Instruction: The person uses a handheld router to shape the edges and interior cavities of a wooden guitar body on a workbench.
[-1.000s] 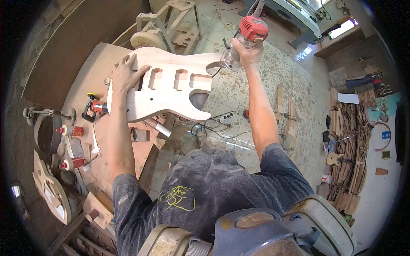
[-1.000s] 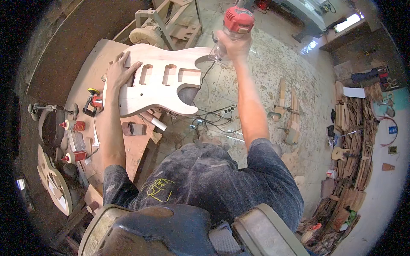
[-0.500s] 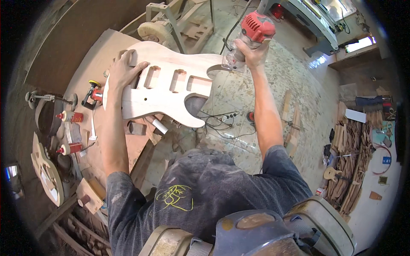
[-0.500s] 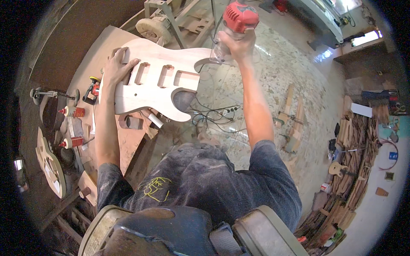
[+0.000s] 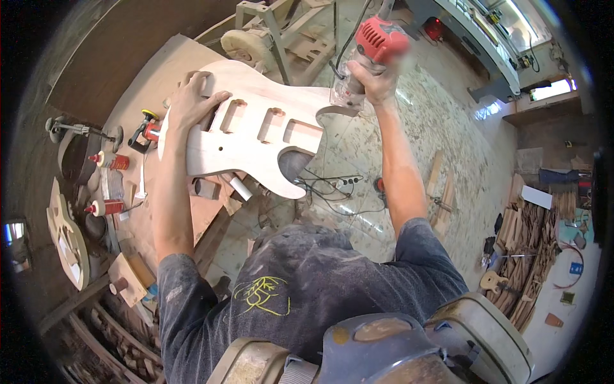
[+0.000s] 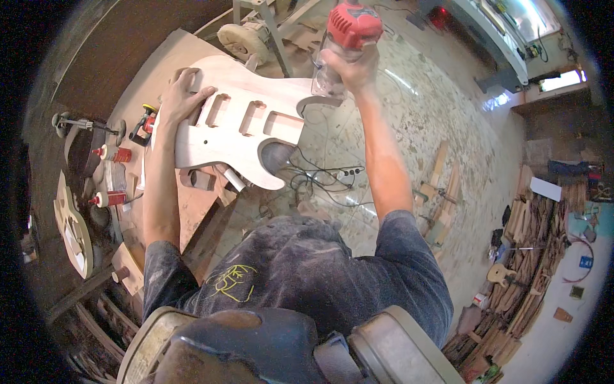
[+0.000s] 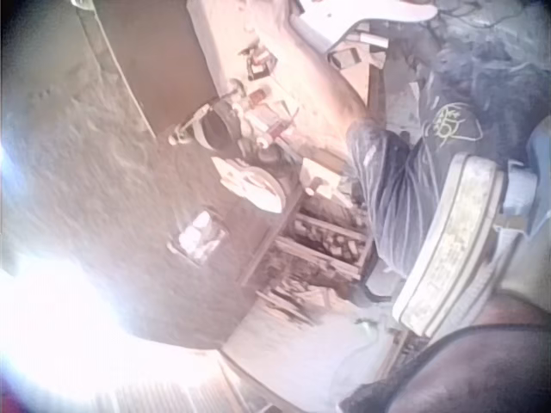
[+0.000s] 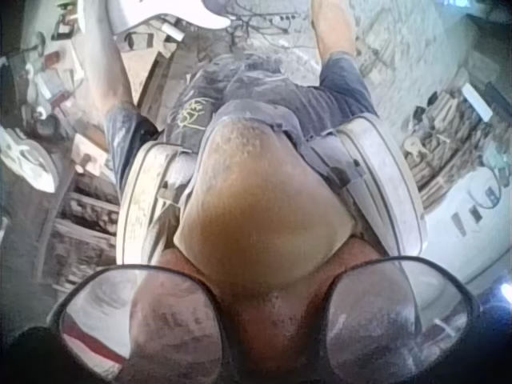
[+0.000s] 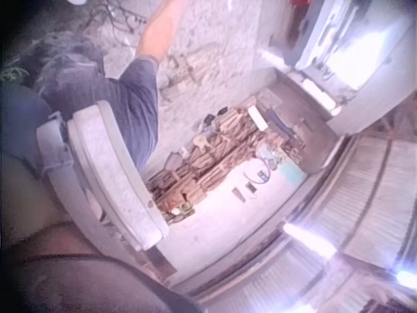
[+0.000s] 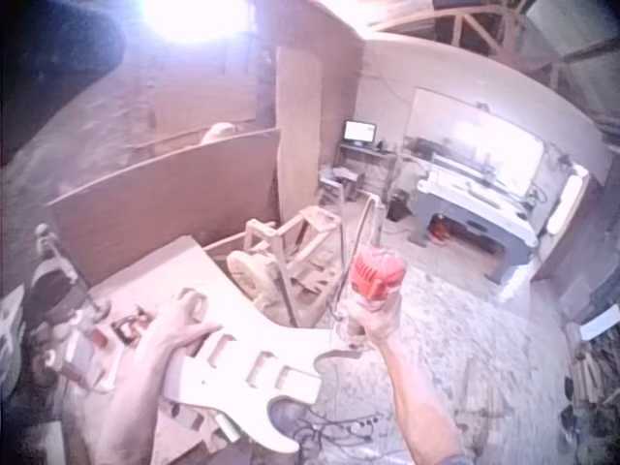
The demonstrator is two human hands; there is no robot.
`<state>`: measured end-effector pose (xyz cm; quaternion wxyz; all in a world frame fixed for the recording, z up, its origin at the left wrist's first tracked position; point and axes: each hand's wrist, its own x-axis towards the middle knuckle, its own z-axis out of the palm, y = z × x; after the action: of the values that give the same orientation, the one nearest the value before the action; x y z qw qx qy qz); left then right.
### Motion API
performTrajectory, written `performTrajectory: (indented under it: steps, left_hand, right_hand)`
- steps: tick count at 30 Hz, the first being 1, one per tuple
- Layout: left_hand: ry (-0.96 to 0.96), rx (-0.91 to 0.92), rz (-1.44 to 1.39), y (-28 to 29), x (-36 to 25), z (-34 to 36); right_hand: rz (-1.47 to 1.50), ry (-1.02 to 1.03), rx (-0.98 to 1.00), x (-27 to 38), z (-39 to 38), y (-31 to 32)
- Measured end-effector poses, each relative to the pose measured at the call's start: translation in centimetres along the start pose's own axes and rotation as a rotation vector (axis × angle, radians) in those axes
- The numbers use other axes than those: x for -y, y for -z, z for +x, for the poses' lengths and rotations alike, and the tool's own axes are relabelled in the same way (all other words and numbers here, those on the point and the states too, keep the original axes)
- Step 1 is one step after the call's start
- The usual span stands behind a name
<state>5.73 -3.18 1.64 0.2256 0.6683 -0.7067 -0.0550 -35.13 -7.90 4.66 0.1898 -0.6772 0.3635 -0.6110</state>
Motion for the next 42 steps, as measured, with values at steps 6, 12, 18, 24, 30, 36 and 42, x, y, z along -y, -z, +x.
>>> performTrajectory:
  steps: [6,12,18,24,30,36,42]
  left_hand:
    - [0.001,-0.047,0.007,-0.4,0.3,0.2]
    - [0.013,-0.003,0.030,-0.6,0.6,0.2]
    - [0.023,-0.016,0.006,-0.6,0.6,0.1]
    - [0.014,-0.053,-0.030,-0.9,0.7,0.3]
    - [0.023,-0.071,-0.073,-1.2,1.2,0.2]
    - [0.025,-0.087,-0.086,-1.3,1.1,0.3]
    - [0.020,-0.117,-0.088,-1.6,1.6,0.0]
  right_hand:
    - [0.025,0.001,0.085,-1.1,0.5,-1.2]
    - [0.005,0.014,0.143,-0.8,0.7,-2.6]
    - [0.149,-0.065,0.088,0.8,0.7,-5.2]
    - [0.145,-0.050,0.109,1.6,1.0,-7.0]
    - [0.161,-0.054,0.130,2.6,0.9,-9.4]
    - [0.080,-0.010,0.171,1.5,0.8,-11.7]
    - [0.124,-0.117,0.171,3.4,1.3,-14.7]
